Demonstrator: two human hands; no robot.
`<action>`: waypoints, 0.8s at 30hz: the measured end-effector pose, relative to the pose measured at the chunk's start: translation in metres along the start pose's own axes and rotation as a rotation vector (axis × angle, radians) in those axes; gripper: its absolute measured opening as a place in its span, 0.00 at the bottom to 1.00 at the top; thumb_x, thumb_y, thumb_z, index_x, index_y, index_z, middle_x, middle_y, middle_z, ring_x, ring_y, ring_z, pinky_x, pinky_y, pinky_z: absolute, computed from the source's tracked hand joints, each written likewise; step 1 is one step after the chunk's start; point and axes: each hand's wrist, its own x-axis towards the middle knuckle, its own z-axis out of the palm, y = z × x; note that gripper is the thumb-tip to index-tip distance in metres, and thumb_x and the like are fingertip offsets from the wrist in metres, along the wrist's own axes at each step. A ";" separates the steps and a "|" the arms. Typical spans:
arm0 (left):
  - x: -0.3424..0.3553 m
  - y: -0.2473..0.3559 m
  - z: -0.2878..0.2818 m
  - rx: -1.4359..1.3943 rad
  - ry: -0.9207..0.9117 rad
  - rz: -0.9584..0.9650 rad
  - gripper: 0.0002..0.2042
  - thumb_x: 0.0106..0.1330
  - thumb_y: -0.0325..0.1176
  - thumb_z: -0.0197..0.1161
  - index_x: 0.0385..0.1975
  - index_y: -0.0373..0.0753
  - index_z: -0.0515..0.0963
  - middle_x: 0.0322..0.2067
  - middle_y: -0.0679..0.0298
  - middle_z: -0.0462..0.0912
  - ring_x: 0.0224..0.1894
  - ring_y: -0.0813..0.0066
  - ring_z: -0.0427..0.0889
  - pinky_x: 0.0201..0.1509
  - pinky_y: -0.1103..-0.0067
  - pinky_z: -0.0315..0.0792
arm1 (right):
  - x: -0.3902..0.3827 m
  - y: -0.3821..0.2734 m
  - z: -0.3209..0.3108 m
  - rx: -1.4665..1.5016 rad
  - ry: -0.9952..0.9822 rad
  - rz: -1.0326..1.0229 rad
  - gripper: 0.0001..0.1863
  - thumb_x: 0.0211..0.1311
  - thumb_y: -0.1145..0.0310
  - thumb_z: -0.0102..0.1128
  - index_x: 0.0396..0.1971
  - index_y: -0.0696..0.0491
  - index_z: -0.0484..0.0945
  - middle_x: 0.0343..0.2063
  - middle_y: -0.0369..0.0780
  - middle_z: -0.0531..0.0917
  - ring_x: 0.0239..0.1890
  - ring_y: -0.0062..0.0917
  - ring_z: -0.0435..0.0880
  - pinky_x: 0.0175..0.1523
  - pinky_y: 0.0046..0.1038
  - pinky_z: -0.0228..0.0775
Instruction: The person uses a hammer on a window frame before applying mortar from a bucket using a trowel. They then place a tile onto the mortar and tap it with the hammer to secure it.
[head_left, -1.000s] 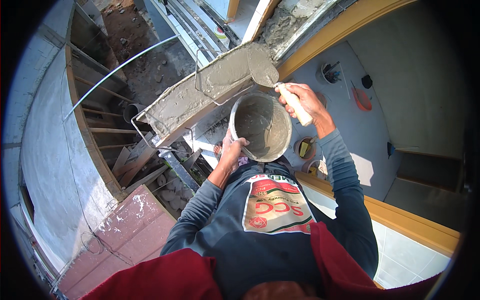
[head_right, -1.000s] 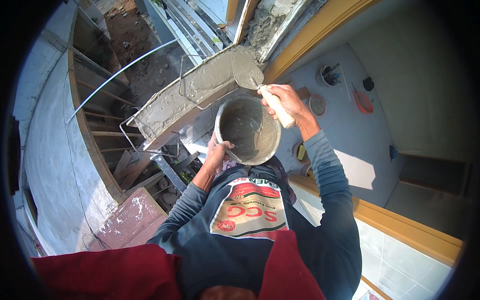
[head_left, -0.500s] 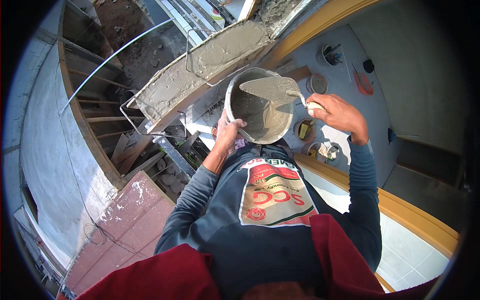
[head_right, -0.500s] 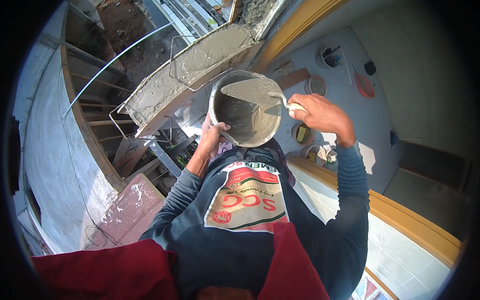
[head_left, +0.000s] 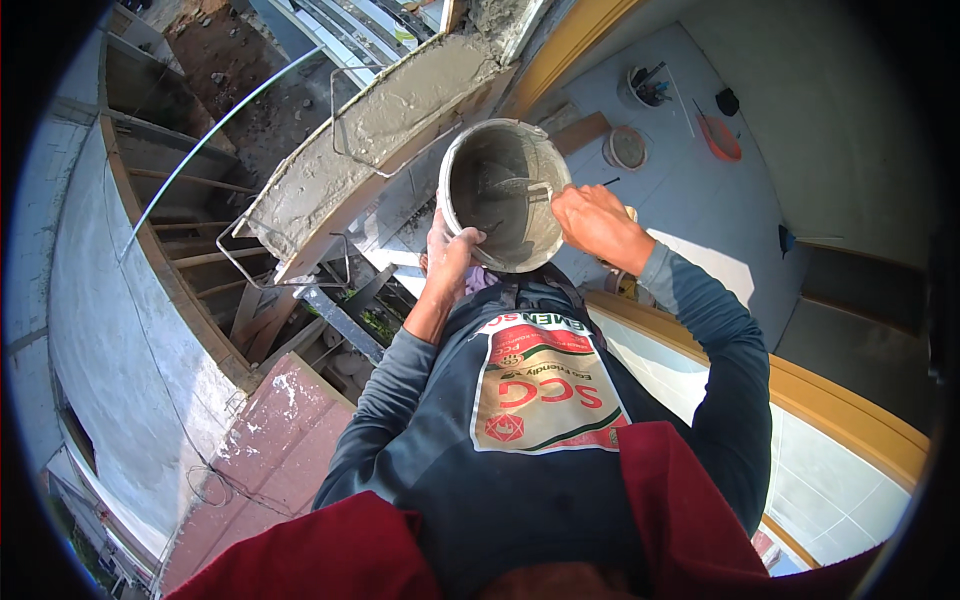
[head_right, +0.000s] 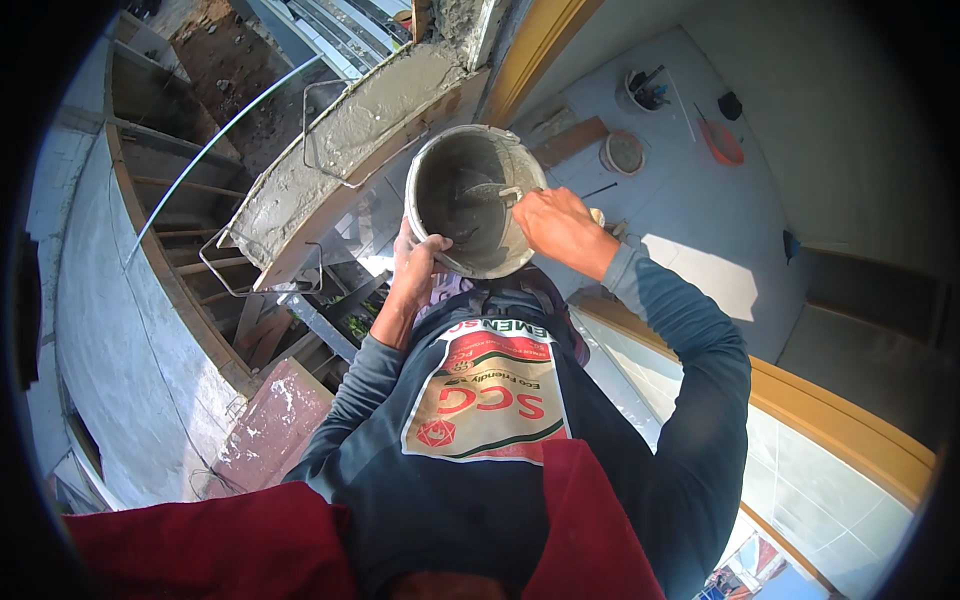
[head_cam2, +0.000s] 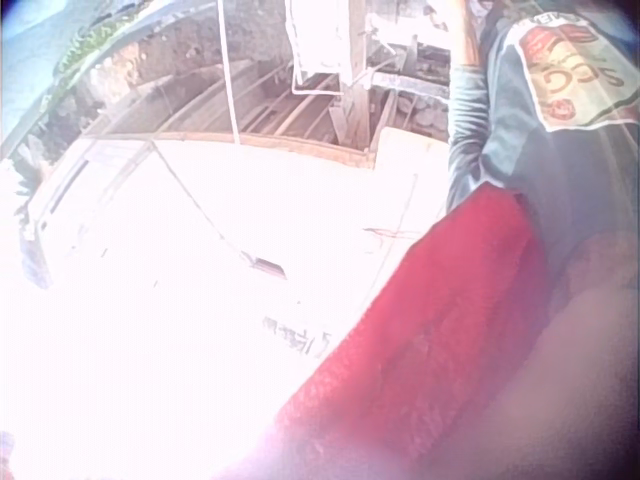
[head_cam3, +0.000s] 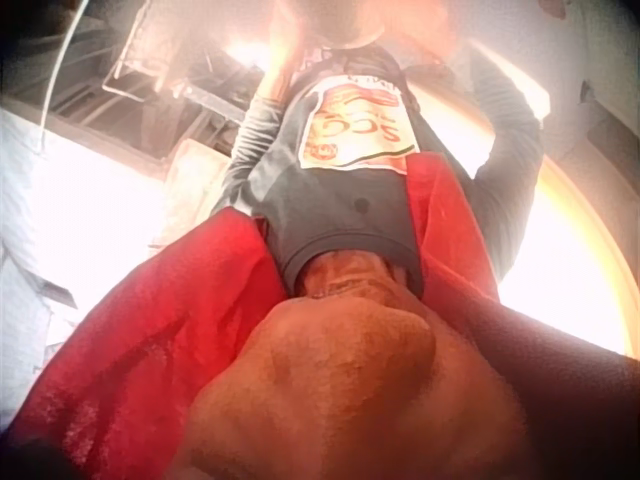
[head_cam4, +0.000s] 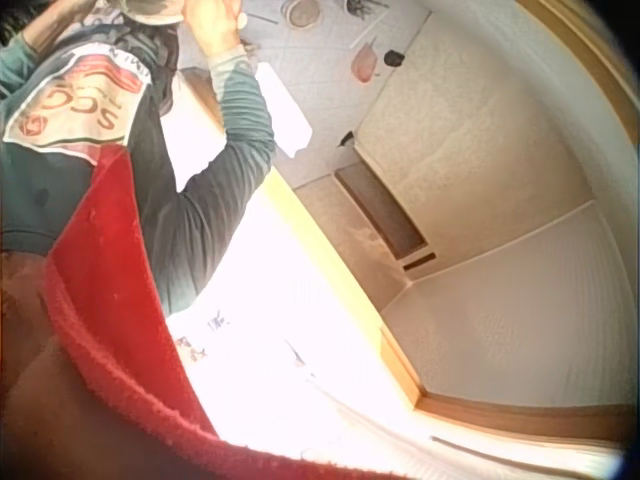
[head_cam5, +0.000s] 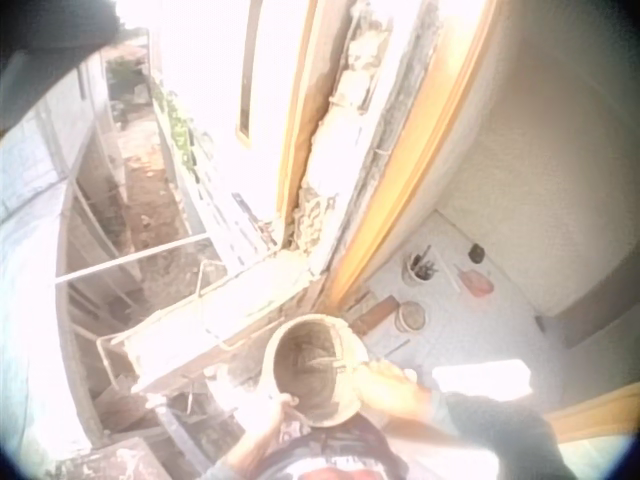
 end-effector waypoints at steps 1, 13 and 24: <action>0.000 0.001 0.003 0.028 -0.007 0.008 0.40 0.51 0.22 0.57 0.71 0.35 0.58 0.49 0.55 0.79 0.40 0.67 0.81 0.35 0.79 0.78 | 0.006 0.004 0.003 0.002 0.003 0.012 0.04 0.51 0.73 0.59 0.23 0.58 0.79 0.22 0.48 0.81 0.26 0.42 0.85 0.30 0.37 0.77; -0.005 -0.010 0.032 0.023 0.044 0.153 0.33 0.50 0.25 0.60 0.62 0.29 0.67 0.46 0.51 0.81 0.44 0.63 0.80 0.50 0.72 0.74 | 0.061 0.055 -0.036 0.020 -0.850 0.238 0.13 0.52 0.70 0.60 0.36 0.58 0.85 0.30 0.48 0.87 0.32 0.38 0.89 0.30 0.40 0.78; -0.006 -0.006 0.012 0.013 0.046 0.075 0.36 0.51 0.20 0.58 0.67 0.37 0.64 0.49 0.56 0.79 0.47 0.67 0.79 0.49 0.74 0.76 | -0.022 0.081 0.002 1.417 -0.662 0.416 0.14 0.66 0.63 0.58 0.38 0.60 0.82 0.20 0.34 0.79 0.18 0.13 0.75 0.21 0.19 0.66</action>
